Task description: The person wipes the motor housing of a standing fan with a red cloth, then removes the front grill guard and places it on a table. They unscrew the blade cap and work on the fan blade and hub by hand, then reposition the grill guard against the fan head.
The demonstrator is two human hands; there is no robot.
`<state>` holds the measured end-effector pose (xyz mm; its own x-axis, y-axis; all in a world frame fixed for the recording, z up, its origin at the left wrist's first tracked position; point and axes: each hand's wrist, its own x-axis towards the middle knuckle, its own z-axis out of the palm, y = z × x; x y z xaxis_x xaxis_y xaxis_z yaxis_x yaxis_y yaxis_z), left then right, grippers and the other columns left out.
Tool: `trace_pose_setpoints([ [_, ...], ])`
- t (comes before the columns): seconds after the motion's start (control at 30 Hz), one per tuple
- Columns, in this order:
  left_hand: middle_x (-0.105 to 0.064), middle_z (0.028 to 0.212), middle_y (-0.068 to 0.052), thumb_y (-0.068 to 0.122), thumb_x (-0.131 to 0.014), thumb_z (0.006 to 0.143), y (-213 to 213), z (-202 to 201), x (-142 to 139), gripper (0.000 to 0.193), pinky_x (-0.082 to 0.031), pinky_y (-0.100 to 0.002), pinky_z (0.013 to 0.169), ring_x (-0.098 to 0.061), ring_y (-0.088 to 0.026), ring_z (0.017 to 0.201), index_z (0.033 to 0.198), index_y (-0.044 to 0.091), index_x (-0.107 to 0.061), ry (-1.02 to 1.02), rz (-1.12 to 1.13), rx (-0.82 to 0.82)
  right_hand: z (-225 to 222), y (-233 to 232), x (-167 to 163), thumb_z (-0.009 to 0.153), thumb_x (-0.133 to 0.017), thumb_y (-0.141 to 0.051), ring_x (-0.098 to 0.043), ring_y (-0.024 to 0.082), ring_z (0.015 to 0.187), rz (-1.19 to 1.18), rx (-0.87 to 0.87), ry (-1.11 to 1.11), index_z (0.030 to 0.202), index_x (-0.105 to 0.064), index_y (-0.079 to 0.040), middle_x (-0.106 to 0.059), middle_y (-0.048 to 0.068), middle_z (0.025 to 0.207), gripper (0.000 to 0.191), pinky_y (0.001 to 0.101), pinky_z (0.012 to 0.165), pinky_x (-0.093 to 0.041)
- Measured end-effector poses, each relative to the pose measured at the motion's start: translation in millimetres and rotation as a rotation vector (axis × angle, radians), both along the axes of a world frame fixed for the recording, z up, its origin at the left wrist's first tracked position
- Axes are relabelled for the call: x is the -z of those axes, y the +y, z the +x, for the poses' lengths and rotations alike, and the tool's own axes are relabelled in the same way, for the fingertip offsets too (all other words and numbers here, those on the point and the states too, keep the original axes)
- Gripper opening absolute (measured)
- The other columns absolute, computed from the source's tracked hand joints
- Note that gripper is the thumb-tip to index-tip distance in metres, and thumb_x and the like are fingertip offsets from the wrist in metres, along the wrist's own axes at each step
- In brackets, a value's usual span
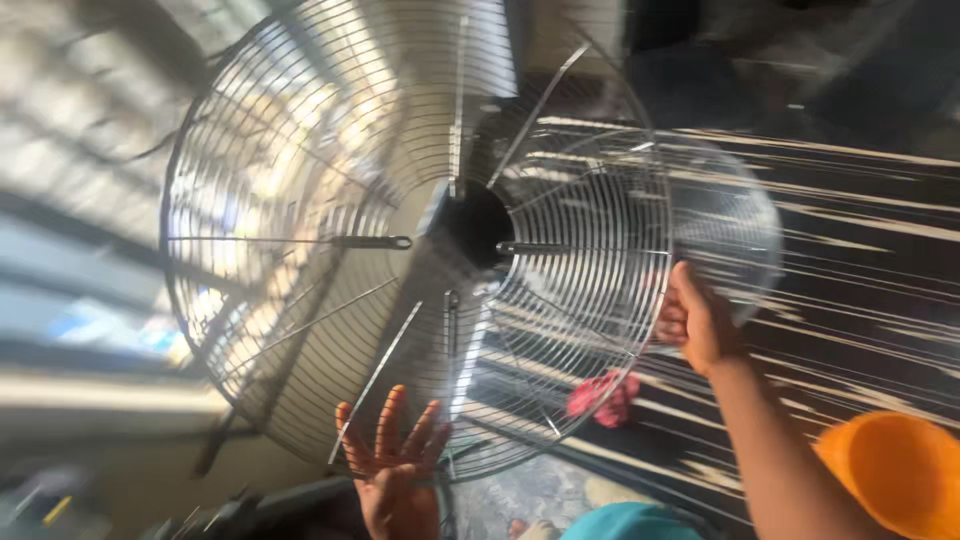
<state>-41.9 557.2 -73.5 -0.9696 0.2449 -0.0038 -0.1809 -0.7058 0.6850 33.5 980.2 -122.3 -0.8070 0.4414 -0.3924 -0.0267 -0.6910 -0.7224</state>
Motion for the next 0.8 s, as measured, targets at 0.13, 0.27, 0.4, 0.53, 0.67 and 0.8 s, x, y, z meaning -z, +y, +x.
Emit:
trace_pose_setpoints([
  [0.13,-0.04,0.152,-0.035,-0.004,-0.063,0.069,-110,34,-6,0.108,-0.048,-0.07,0.096,-0.056,-0.059,0.121,0.165,0.026,-0.022,0.071,-0.035,-0.144,-17,-108,-9,0.097,-0.059,-0.046,-0.022,0.002,0.044,0.216,-0.226,-0.106,0.104,-0.066,-0.013,-0.029,-0.01,0.06,0.035,0.0213,0.039,-0.017],
  [0.27,-0.043,0.148,-0.039,-0.005,-0.067,0.07,-219,70,-23,0.108,-0.049,-0.07,0.098,-0.058,-0.06,0.123,0.164,0.022,-0.022,0.189,-0.09,-0.169,-25,-210,10,0.1,-0.064,-0.038,-0.032,0.003,0.048,0.427,-0.338,-0.122,0.107,-0.069,-0.008,-0.042,-0.007,0.065,0.031,0.0224,0.041,-0.024],
  [0.4,-0.051,0.142,-0.04,0.004,-0.067,0.087,-313,117,-48,0.085,-0.051,-0.065,0.099,-0.058,-0.055,0.127,0.161,0.01,-0.027,0.255,-0.286,-0.324,-23,-330,45,0.095,-0.065,-0.03,-0.041,0.003,0.05,0.293,-0.459,-0.18,0.11,-0.065,-0.012,-0.07,-0.009,0.082,0.024,0.0236,0.043,-0.033],
  [0.53,-0.064,0.124,-0.037,0.043,-0.053,0.103,-380,157,-76,0.07,-0.057,-0.058,0.097,-0.068,-0.05,0.113,0.152,-0.004,-0.036,0.16,-0.469,-0.648,0,-453,72,0.099,-0.058,-0.042,-0.038,0.006,0.046,0.352,-0.703,-0.176,0.106,-0.069,-0.01,-0.056,-0.005,0.071,0.034,0.025,0.041,-0.031],
  [0.67,-0.071,0.11,-0.032,0.058,-0.047,0.099,-436,170,-114,0.079,-0.062,-0.05,0.086,-0.075,-0.043,0.099,0.145,-0.006,-0.044,0.041,-0.769,-0.852,14,-535,72,0.103,-0.063,-0.037,-0.034,0.007,0.049,0.254,-1.005,-0.215,0.104,-0.063,-0.008,-0.037,-0.006,0.065,0.029,0.0252,0.043,-0.027],
  [0.8,-0.073,0.108,-0.029,0.056,-0.045,0.101,-468,172,-133,0.074,-0.065,-0.046,0.083,-0.077,-0.039,0.096,0.14,-0.006,-0.052,0.127,-0.957,-0.9,15,-567,58,0.088,-0.058,-0.014,-0.055,0.008,0.064,0.445,-1.434,-0.111,0.114,-0.065,-0.01,-0.061,-0.003,0.076,0.027,0.0242,0.055,-0.045],
])
